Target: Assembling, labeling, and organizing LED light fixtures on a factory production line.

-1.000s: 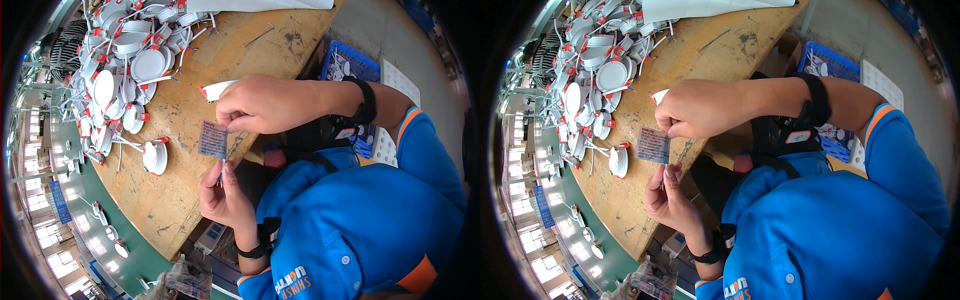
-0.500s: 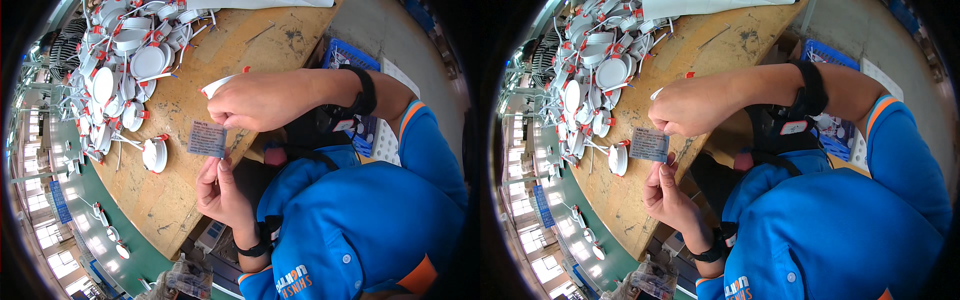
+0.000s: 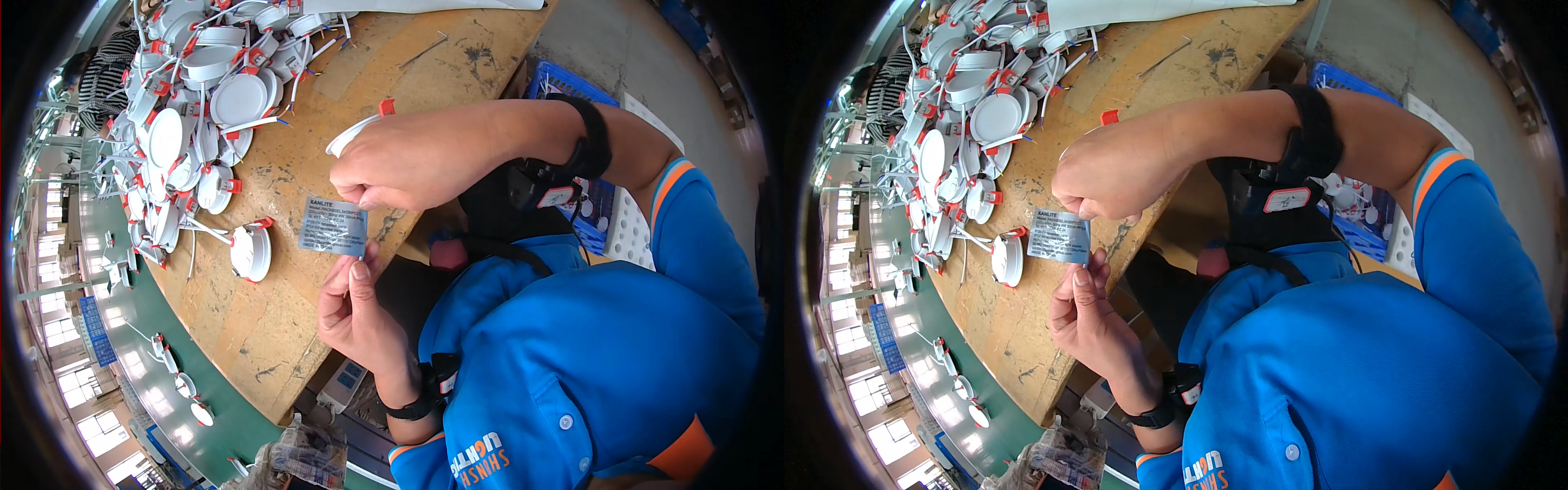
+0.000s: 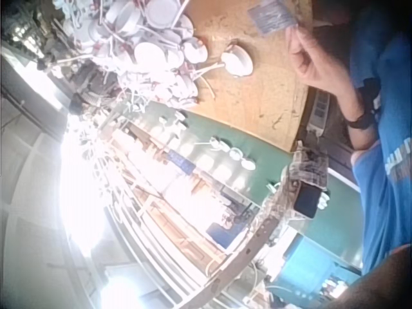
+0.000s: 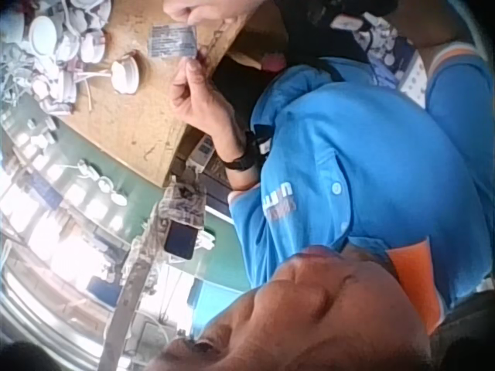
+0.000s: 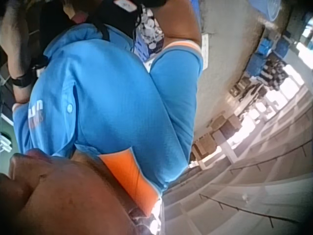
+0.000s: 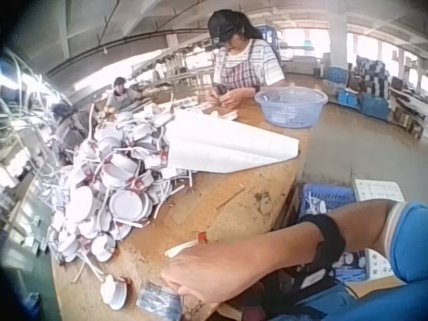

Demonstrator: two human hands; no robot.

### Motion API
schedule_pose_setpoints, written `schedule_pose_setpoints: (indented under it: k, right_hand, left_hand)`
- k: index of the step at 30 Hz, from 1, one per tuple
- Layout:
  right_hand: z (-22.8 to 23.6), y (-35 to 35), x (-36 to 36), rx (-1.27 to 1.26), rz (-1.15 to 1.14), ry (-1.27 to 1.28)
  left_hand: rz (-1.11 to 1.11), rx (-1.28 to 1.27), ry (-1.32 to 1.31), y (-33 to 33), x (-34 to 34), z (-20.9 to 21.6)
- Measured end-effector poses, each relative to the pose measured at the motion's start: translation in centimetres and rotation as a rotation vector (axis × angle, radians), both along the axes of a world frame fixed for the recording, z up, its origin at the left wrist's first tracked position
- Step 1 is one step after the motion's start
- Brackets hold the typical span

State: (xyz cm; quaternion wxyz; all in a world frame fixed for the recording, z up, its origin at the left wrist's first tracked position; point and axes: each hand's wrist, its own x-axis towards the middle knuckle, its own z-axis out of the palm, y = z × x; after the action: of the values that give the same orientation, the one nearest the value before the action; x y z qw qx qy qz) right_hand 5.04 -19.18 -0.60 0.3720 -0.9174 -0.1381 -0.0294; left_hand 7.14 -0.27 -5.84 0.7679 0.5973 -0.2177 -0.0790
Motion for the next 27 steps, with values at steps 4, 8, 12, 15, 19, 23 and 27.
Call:
schedule_pose_setpoints:
  k: [4,8,12,15,19,23,27]
  right_hand:
    - [-0.3,-0.2,0.5,-0.007,0.027,0.022]
    - [0.2,-0.2,0.6,-0.034,0.027,0.052]
    - [0.4,-0.1,0.6,0.008,0.021,0.117]
    - [0.3,-0.2,0.7,0.04,0.027,0.128]
    - [1.1,-0.1,0.4,0.069,0.023,0.212]
    - [0.6,-0.2,0.7,0.07,0.035,0.18]
    - [0.7,-0.1,0.8,0.055,0.027,0.171]
  left_hand:
    - [-0.037,-0.02,0.018,0.1,0.1,0.0]
    - [-0.058,-0.028,0.055,0.2,0.2,0.1]
    - [-0.068,-0.032,0.075,0.2,0.2,0.1]
    - [-0.071,-0.045,0.083,0.2,0.2,0.1]
    - [-0.073,-0.051,0.099,0.3,0.3,0.1]
    - [-0.083,-0.049,0.105,0.4,0.4,0.0]
    - [-0.089,-0.058,0.105,0.3,0.3,0.1]
